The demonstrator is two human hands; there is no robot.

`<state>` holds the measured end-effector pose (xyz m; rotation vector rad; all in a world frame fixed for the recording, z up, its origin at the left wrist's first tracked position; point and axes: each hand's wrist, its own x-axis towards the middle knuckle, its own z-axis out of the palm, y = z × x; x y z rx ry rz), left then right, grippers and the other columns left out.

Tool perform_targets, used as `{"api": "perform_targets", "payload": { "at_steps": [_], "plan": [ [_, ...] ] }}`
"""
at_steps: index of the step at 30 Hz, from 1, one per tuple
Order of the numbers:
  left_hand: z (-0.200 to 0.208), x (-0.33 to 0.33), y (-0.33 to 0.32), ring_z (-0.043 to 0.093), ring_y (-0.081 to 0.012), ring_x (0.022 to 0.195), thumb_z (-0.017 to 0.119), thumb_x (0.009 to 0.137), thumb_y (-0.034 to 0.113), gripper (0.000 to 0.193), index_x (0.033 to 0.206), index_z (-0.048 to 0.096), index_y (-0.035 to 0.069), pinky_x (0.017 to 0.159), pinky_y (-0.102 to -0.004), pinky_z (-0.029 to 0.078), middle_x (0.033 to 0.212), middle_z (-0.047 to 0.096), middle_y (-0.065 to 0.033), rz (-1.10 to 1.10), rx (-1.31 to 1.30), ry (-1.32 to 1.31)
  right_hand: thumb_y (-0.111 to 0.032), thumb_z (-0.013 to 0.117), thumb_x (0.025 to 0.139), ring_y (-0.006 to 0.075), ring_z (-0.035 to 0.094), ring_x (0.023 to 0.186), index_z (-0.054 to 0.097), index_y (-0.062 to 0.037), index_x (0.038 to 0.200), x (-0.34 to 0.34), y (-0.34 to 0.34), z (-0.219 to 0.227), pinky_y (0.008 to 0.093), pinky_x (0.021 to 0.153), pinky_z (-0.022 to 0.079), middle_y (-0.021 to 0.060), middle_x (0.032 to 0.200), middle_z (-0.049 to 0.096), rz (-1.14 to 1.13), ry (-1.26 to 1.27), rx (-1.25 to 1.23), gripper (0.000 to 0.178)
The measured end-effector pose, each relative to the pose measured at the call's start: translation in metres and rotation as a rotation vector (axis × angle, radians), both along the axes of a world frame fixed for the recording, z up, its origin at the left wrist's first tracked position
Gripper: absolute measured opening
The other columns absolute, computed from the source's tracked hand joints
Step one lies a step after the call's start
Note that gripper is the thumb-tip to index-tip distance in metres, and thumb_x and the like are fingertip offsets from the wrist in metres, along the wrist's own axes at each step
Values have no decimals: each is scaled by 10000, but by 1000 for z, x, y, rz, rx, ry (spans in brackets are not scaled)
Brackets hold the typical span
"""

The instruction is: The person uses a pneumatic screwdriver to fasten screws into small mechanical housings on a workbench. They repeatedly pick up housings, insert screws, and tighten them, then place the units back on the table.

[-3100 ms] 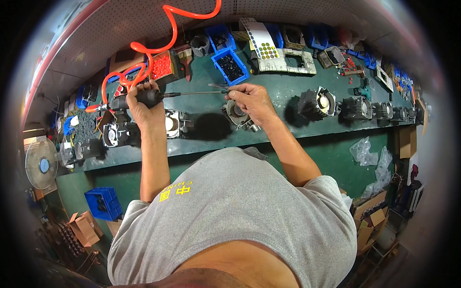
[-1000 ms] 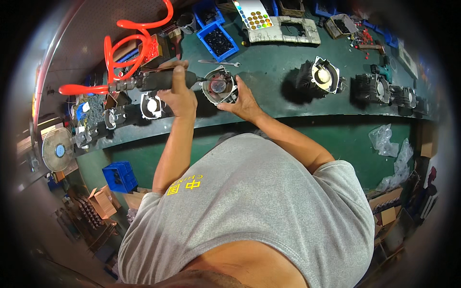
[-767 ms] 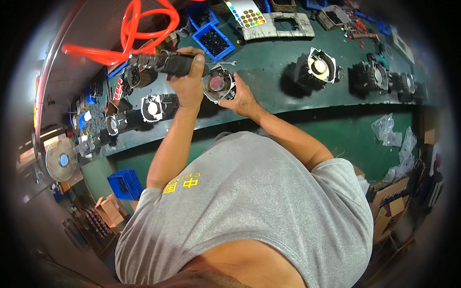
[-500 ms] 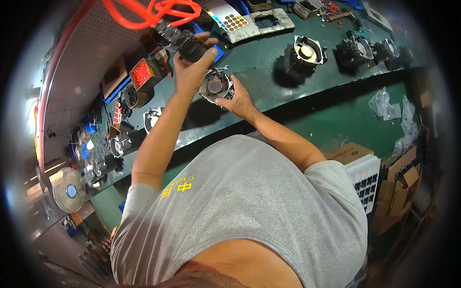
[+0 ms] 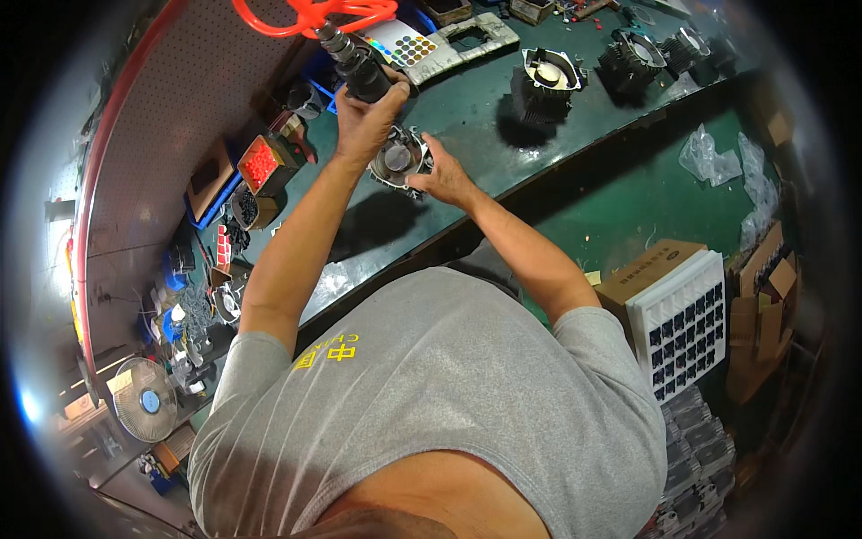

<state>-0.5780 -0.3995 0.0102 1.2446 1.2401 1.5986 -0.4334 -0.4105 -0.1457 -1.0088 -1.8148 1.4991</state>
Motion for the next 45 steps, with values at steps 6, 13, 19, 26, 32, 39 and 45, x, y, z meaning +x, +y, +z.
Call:
{"api": "perform_targets", "payload": {
  "at_steps": [6, 13, 19, 26, 32, 39, 45],
  "plan": [
    [-3, -4, 1, 563, -43, 704, 769, 846, 61, 106, 903, 682, 41, 629, -224, 453, 805, 649, 37, 4, -8, -10, -285, 796, 695, 380, 513, 1349, 305, 94, 1517, -1, 2, -3, 389, 1127, 402, 297, 1433, 517, 3, -37, 33, 1031],
    [0, -3, 2, 549, -39, 711, 760, 832, 50, 116, 880, 655, 36, 632, -234, 461, 791, 629, 48, -8, -16, -11, -296, 794, 694, 385, 495, 1367, 292, 80, 1531, 0, 3, -6, 395, 1135, 393, 303, 1446, 504, 9, -49, 34, 1047],
    [-5, -4, 6, 550, -40, 673, 787, 843, 87, 136, 918, 678, 56, 594, -221, 438, 797, 639, 41, -2, -12, 17, -271, 802, 700, 325, 540, 1321, 300, 74, 1532, 2, 4, 6, 370, 1109, 414, 251, 1403, 558, 46, -3, -8, 1031],
    [-1, -5, 10, 551, -43, 722, 768, 824, 76, 144, 887, 645, 36, 638, -243, 459, 793, 626, 47, -18, -50, -17, -251, 805, 702, 278, 576, 1266, 305, 78, 1528, 3, 15, -10, 347, 1084, 432, 201, 1358, 597, 90, 91, -31, 1020],
    [-5, -23, 36, 606, -63, 771, 788, 818, 100, 187, 964, 703, 19, 704, -244, 504, 843, 685, 23, 50, -54, -20, -210, 805, 719, 236, 590, 1207, 274, 84, 1545, -1, 50, 1, 328, 1044, 460, 176, 1361, 601, 239, 73, -200, 1025],
    [-9, -59, 71, 637, -70, 811, 805, 843, 115, 263, 1077, 731, 23, 738, -238, 519, 942, 714, -1, 131, -92, 2, -178, 854, 726, 186, 615, 1140, 277, 37, 1564, -14, 96, 17, 335, 988, 501, 133, 1319, 640, 421, 50, -449, 1040],
    [-20, -85, 92, 646, -102, 756, 782, 828, 81, 241, 1051, 717, 18, 726, -250, 528, 861, 706, -24, 198, -79, -23, -284, 850, 739, 127, 605, 929, 300, -80, 1591, -29, 120, 24, 273, 750, 485, 29, 1156, 673, 525, -127, -460, 1034]
  ]
}}
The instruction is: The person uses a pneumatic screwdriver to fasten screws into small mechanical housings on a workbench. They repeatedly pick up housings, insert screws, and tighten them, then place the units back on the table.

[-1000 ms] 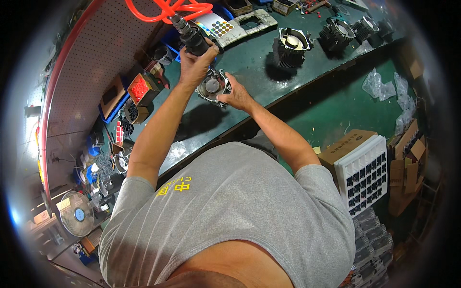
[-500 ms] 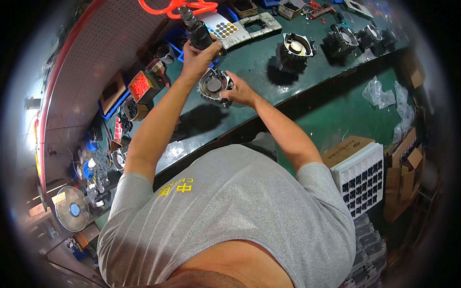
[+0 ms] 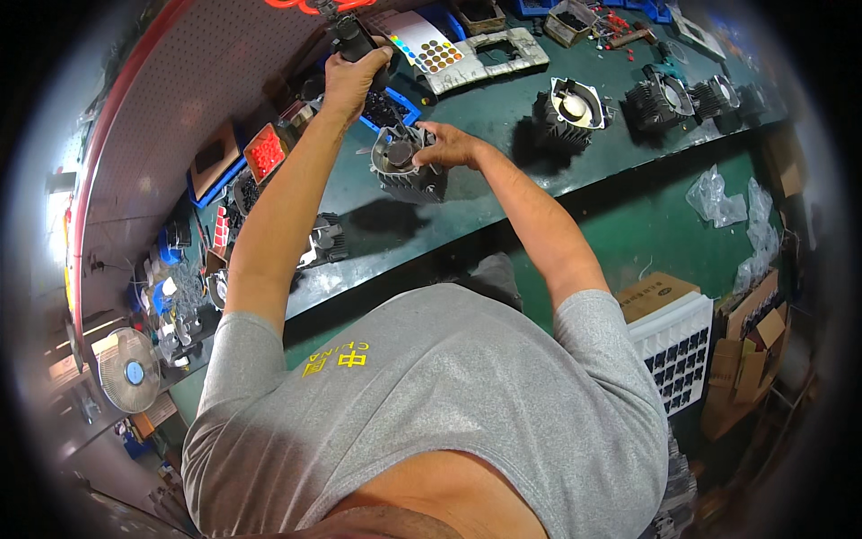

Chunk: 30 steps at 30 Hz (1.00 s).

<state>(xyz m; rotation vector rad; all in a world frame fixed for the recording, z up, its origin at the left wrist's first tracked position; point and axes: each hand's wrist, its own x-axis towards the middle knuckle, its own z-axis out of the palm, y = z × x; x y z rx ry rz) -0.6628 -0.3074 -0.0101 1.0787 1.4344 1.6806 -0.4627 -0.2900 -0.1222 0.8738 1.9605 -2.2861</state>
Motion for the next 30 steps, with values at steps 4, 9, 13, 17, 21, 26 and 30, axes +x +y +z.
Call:
{"api": "perform_targets", "payload": {
  "at_steps": [4, 9, 13, 17, 21, 26, 30],
  "plan": [
    [2, -6, 5, 647, -110, 747, 785, 818, 73, 231, 1025, 704, 9, 736, -258, 530, 849, 701, -28, 20, -18, -32, -266, 843, 761, 120, 592, 865, 310, -91, 1590, -7, 10, 5, 281, 722, 481, 51, 1088, 679, -5, -45, -19, 1002],
    [-7, -17, 17, 651, -116, 749, 791, 811, 59, 241, 1024, 695, -2, 738, -260, 533, 846, 700, -35, 53, -23, -39, -252, 840, 772, 125, 591, 837, 301, -105, 1599, -15, 25, 3, 280, 719, 478, 49, 1043, 675, 26, -78, -45, 998],
    [-10, -20, 24, 656, -121, 741, 791, 810, 52, 232, 1012, 692, -4, 723, -264, 535, 839, 702, -41, 73, -41, -30, -251, 839, 775, 124, 589, 815, 300, -118, 1603, -16, 34, -3, 284, 724, 478, 37, 1005, 673, 29, -118, -32, 997],
    [-14, -15, 29, 656, -122, 717, 785, 818, 59, 184, 966, 694, 0, 699, -269, 535, 817, 702, -44, 99, -41, -13, -251, 834, 777, 121, 594, 819, 310, -114, 1599, -13, 38, -5, 290, 739, 483, 37, 1003, 683, 39, -118, -28, 984],
    [-14, -16, 31, 653, -117, 704, 773, 829, 77, 135, 918, 697, 9, 693, -265, 532, 801, 702, -43, 56, -47, 20, -247, 830, 779, 115, 599, 835, 313, -108, 1596, -8, 42, -15, 289, 749, 487, 39, 1000, 692, 25, -93, -24, 977],
    [-10, -12, 33, 650, -116, 700, 763, 829, 84, 121, 897, 694, 11, 699, -261, 529, 790, 699, -39, 51, -85, 60, -247, 823, 791, 86, 582, 786, 317, -104, 1595, -8, 41, -16, 269, 692, 471, 41, 973, 696, 46, -77, -4, 961],
    [-11, -11, 32, 652, -118, 703, 762, 832, 88, 122, 893, 691, 10, 703, -263, 531, 787, 697, -39, 50, -71, 43, -239, 826, 794, 78, 553, 742, 322, -101, 1592, -5, 41, -15, 255, 666, 453, 18, 914, 670, 43, -47, -56, 954]
  ]
}}
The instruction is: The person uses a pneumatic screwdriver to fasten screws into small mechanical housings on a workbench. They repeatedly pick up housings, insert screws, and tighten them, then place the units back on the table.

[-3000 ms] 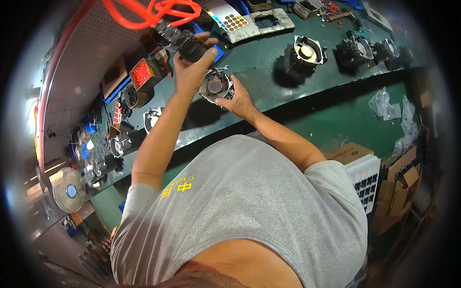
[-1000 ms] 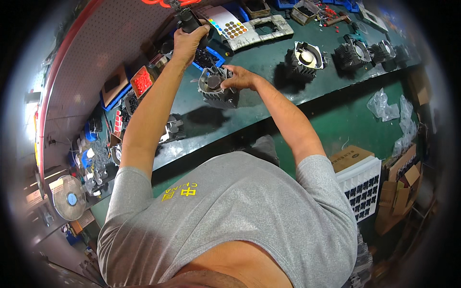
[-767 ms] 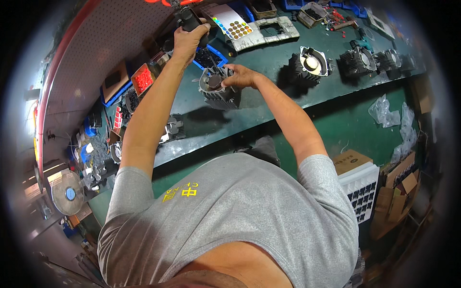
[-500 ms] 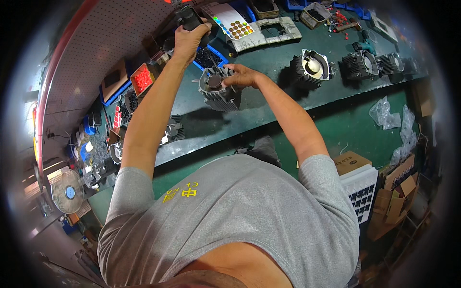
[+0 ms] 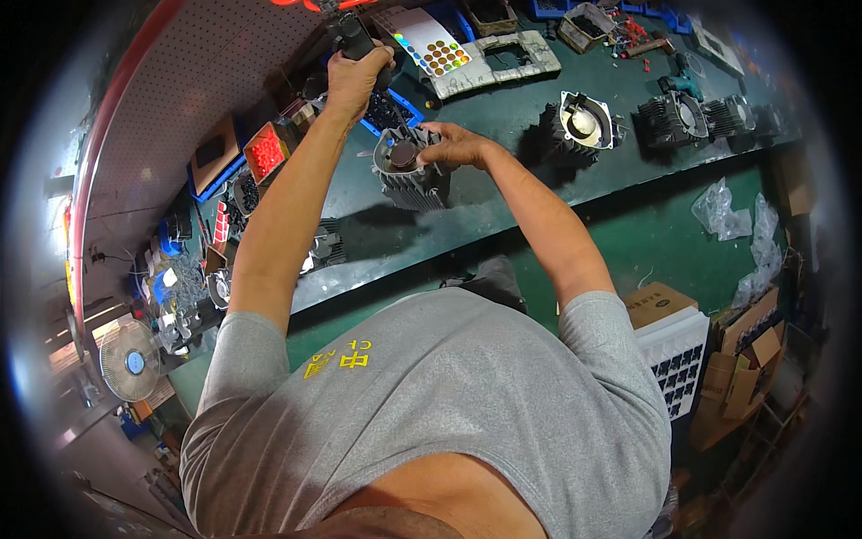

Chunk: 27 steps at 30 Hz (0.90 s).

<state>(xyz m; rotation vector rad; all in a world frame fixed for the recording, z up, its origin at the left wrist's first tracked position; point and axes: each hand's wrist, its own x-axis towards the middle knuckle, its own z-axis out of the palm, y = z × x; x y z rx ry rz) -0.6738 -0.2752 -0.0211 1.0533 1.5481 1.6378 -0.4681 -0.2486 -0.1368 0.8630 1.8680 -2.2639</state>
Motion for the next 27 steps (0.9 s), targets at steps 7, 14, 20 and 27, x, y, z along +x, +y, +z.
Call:
{"api": "perform_targets", "payload": {
  "at_steps": [7, 14, 20, 27],
  "plan": [
    [0, 2, -2, 652, -121, 707, 764, 834, 82, 119, 895, 686, 15, 707, -268, 534, 788, 695, -44, -6, 0, 0, -233, 823, 793, 85, 505, 701, 326, -114, 1594, 3, -6, 13, 261, 638, 420, -17, 820, 586, -8, -15, 38, 951],
    [3, 5, -5, 646, -119, 703, 761, 835, 81, 114, 893, 687, 17, 698, -266, 529, 788, 695, -38, -18, -4, -8, -218, 826, 791, 72, 535, 740, 325, -94, 1591, 3, -6, 2, 242, 655, 431, 5, 931, 662, -11, 19, 27, 952],
    [15, 17, -27, 635, -103, 716, 776, 822, 110, 160, 933, 704, 20, 699, -265, 517, 796, 688, -20, 13, -40, 9, -203, 824, 775, 126, 652, 899, 326, -36, 1572, 13, -29, 25, 289, 795, 534, 91, 1066, 709, -33, 179, -56, 954],
    [30, 74, -90, 619, -63, 796, 788, 836, 70, 234, 1050, 698, 42, 704, -243, 511, 914, 682, 10, -66, 51, -140, -199, 820, 765, 217, 577, 1246, 290, 4, 1568, 48, -87, -17, 340, 1057, 454, 164, 1347, 620, -162, 336, 473, 984]
  ]
}}
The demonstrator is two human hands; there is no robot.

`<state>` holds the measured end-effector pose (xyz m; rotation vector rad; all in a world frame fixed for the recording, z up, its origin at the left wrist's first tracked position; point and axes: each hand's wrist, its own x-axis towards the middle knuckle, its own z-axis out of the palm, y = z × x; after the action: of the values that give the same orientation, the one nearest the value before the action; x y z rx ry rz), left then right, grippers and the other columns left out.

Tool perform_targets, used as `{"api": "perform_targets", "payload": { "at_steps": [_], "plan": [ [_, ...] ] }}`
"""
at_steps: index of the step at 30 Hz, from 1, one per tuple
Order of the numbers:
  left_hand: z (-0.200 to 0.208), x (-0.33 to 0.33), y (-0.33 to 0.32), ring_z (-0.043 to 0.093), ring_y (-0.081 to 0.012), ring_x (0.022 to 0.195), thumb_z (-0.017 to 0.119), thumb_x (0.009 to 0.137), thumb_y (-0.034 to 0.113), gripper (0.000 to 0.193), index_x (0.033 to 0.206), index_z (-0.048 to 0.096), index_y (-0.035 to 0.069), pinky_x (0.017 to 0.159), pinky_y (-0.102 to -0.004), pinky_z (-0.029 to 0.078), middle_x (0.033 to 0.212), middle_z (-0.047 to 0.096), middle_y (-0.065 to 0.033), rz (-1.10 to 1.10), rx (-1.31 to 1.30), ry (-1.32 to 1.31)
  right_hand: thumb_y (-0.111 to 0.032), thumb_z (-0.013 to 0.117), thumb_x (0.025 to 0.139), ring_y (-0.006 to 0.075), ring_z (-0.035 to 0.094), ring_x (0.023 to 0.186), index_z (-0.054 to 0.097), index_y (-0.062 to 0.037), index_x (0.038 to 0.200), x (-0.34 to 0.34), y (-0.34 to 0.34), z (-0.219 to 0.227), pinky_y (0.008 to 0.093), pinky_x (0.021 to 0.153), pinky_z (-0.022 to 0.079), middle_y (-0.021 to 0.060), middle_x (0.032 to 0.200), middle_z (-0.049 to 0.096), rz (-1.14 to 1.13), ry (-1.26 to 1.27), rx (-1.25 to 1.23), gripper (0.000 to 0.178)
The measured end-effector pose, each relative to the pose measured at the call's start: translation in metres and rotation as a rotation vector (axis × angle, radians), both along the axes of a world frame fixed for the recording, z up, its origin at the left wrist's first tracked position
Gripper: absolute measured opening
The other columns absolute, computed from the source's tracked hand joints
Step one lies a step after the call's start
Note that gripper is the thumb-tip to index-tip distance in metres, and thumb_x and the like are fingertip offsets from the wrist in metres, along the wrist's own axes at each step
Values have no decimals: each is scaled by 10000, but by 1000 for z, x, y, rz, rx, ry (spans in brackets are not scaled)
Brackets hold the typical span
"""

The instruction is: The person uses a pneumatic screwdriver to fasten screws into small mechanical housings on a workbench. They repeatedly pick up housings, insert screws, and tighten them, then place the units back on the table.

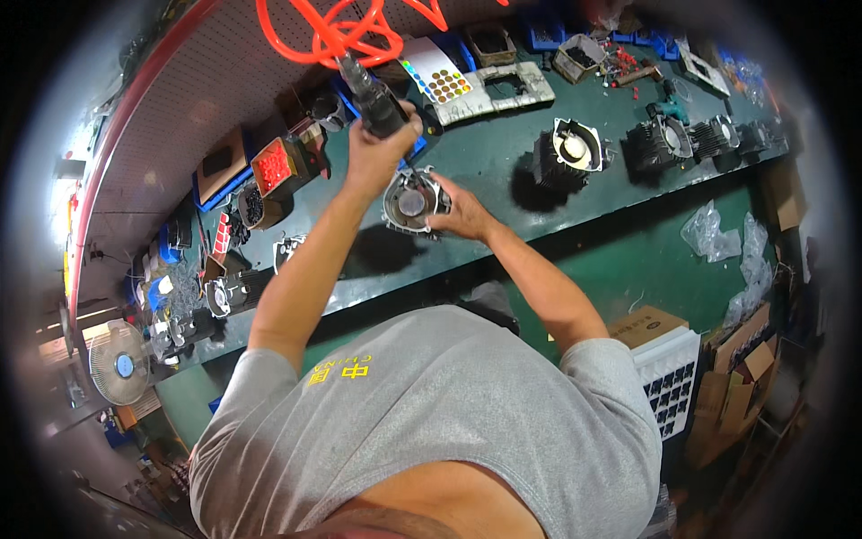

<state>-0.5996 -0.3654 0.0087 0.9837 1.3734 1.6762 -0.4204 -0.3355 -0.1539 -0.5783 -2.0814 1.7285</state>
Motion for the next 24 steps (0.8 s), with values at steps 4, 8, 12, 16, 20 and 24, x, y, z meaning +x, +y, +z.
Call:
{"api": "perform_targets", "payload": {
  "at_steps": [4, 8, 12, 16, 20, 24],
  "plan": [
    [7, 27, -38, 625, -71, 862, 779, 853, 40, 282, 1113, 671, 33, 764, -251, 525, 992, 676, 2, -75, 41, -97, -245, 820, 734, 284, 596, 1245, 332, 4, 1541, 14, -23, 35, 371, 1073, 449, 204, 1346, 609, -66, -132, -4, 976],
    [7, 36, -52, 618, -79, 878, 773, 870, 39, 264, 1107, 659, 34, 785, -260, 523, 994, 662, -1, -117, 86, -108, -250, 827, 730, 302, 591, 1257, 341, -2, 1538, 13, -21, 36, 381, 1079, 446, 209, 1358, 594, -63, -124, 30, 975],
    [1, 30, -47, 596, -69, 878, 776, 858, 19, 286, 1105, 632, 30, 774, -255, 512, 972, 648, 11, -119, 87, -90, -288, 853, 723, 311, 574, 1286, 339, 6, 1537, 9, -15, 24, 389, 1101, 431, 224, 1376, 584, -12, -148, 59, 1006],
    [10, 23, -40, 620, -71, 798, 766, 855, -1, 256, 1062, 617, 26, 709, -254, 535, 941, 657, -3, -122, 92, -138, -262, 889, 718, 341, 489, 1374, 287, 3, 1558, 4, -3, 28, 449, 1139, 395, 230, 1473, 501, -87, -76, 136, 1066],
    [8, 12, -39, 645, -109, 790, 768, 869, 31, 243, 1060, 619, 19, 694, -272, 560, 936, 667, -33, -93, 74, -117, -139, 830, 836, 208, 544, 1268, 314, -68, 1567, -29, -12, 102, 379, 1025, 490, 95, 1386, 549, -138, 236, -102, 897],
    [12, 3, -39, 624, -112, 895, 796, 864, 126, 333, 1123, 623, 10, 789, -296, 539, 994, 674, -38, -128, 41, 72, -9, 732, 900, 151, 613, 1110, 420, -17, 1480, -48, -7, 118, 313, 937, 533, 65, 1263, 614, -84, 497, -396, 659]
  ]
}}
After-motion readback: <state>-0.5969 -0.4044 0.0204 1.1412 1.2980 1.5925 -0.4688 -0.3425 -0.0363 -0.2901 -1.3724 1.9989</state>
